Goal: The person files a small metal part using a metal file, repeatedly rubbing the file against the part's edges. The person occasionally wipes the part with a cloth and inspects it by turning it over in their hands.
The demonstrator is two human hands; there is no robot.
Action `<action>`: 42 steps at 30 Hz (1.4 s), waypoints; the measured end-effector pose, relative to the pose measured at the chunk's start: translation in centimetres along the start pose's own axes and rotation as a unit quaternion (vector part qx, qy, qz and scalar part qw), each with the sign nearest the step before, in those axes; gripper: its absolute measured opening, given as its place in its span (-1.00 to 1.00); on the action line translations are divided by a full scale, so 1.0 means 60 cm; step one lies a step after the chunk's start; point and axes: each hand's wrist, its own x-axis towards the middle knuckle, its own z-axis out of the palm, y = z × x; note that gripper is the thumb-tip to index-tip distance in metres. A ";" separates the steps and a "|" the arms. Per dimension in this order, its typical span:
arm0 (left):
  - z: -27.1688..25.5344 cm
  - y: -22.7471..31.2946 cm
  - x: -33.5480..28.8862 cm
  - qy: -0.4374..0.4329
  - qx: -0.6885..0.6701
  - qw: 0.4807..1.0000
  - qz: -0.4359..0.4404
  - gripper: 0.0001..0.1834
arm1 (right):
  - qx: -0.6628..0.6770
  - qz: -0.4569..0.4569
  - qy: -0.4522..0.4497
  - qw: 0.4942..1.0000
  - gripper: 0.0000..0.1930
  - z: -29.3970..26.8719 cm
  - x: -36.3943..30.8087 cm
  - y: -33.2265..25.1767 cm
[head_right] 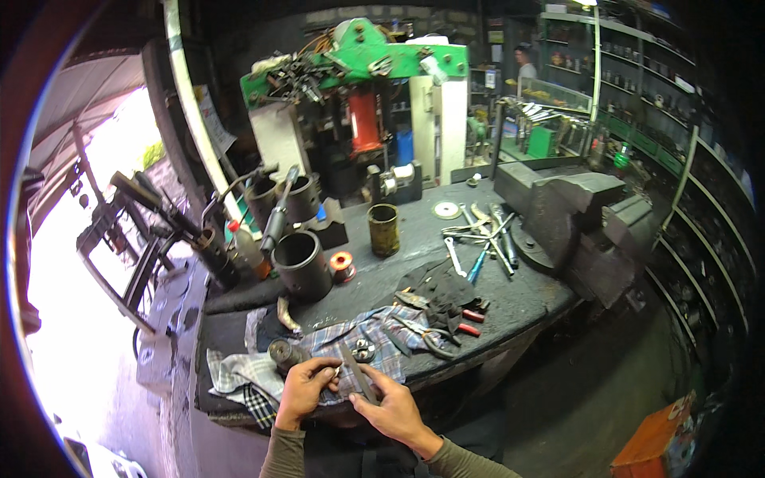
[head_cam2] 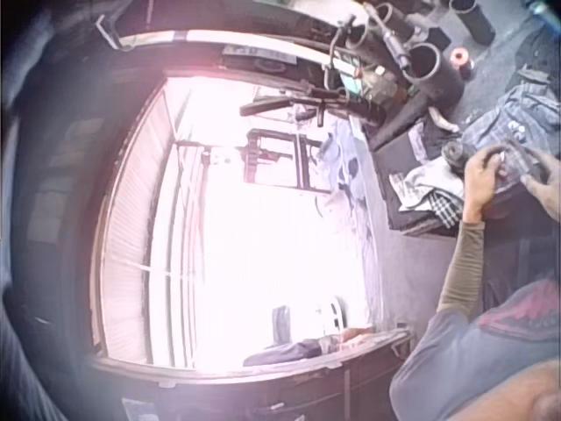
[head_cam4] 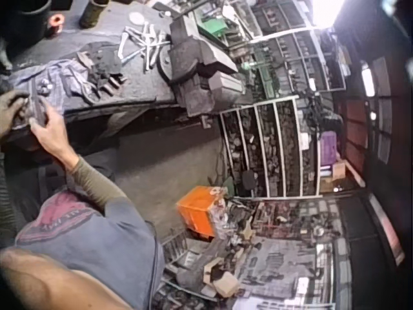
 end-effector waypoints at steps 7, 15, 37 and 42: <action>0.040 0.032 -0.054 0.041 -0.113 0.992 0.034 -0.54 | -0.064 -0.069 -0.029 0.995 -0.52 0.012 0.000 -0.018; 0.048 -0.010 -0.147 0.011 -0.200 0.979 -0.048 -0.36 | -0.194 -0.145 -0.129 0.962 -0.53 -0.001 -0.042 0.009; -0.047 -0.304 -0.295 0.325 0.284 0.836 -0.339 0.25 | -0.077 0.040 -0.042 0.995 -0.70 -0.003 -0.088 0.013; -0.090 -0.425 -0.313 0.390 0.070 0.876 -0.275 0.38 | -0.023 0.078 -0.029 0.996 -0.73 -0.008 -0.089 0.003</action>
